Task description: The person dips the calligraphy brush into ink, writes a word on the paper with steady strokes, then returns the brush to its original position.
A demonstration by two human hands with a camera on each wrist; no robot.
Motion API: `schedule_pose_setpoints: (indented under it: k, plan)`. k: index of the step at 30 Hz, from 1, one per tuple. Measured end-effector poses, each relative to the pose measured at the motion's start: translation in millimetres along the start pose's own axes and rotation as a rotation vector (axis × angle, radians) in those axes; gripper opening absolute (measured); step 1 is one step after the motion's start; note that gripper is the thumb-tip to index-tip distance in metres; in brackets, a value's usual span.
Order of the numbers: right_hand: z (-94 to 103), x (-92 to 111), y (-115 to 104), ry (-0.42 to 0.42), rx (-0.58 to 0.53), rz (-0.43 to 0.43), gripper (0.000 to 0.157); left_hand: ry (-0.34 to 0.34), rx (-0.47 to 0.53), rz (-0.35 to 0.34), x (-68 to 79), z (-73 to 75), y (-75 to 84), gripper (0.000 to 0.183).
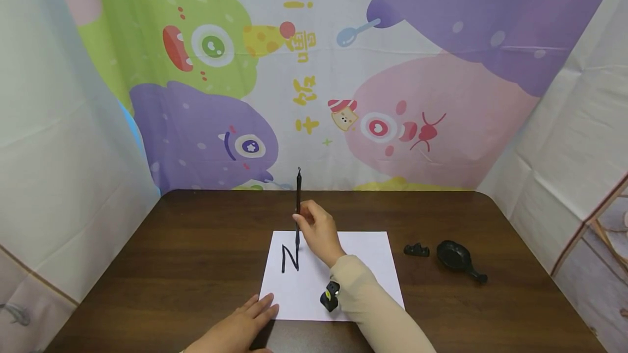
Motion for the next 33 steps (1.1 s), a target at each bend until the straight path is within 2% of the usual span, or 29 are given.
schedule_pose_setpoints:
  k: [6,13,17,20,28,33]
  plan:
    - [-0.4,-1,2,0.000,-0.022,-0.003,0.012,0.009,-0.003,-0.005,0.9,0.3,0.9,0.076]
    - [1.5,-1,4,0.017,0.031,0.009,0.013,-0.015,0.031,-0.001,-0.4,-2.0,-0.6,0.076]
    - [1.4,-2,6,0.023,-0.011,-0.005,0.013,-0.037,0.048,0.006,-1.4,-2.8,-1.0,0.077]
    - [1.4,-2,7,0.041,-0.047,-0.015,0.014,-0.028,0.038,0.001,-1.3,-2.3,0.0,0.076]
    - [5.0,-4,2,0.063,-0.035,0.023,0.013,-0.044,0.044,0.012,-2.5,-4.1,-0.6,0.075]
    - [9.7,-3,-6,0.055,-0.038,0.061,0.010,0.002,0.028,-0.010,-0.7,-0.5,0.8,0.075]
Point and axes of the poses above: each hand's wrist, its own x-axis away from the middle knuckle, its own z-axis out of the back of the hand, y = z × x, the point moved 9 cm from there along -x, towards the middle knuckle, and after that the axes turned 10 degrees about -x, right-handed, at the moved point
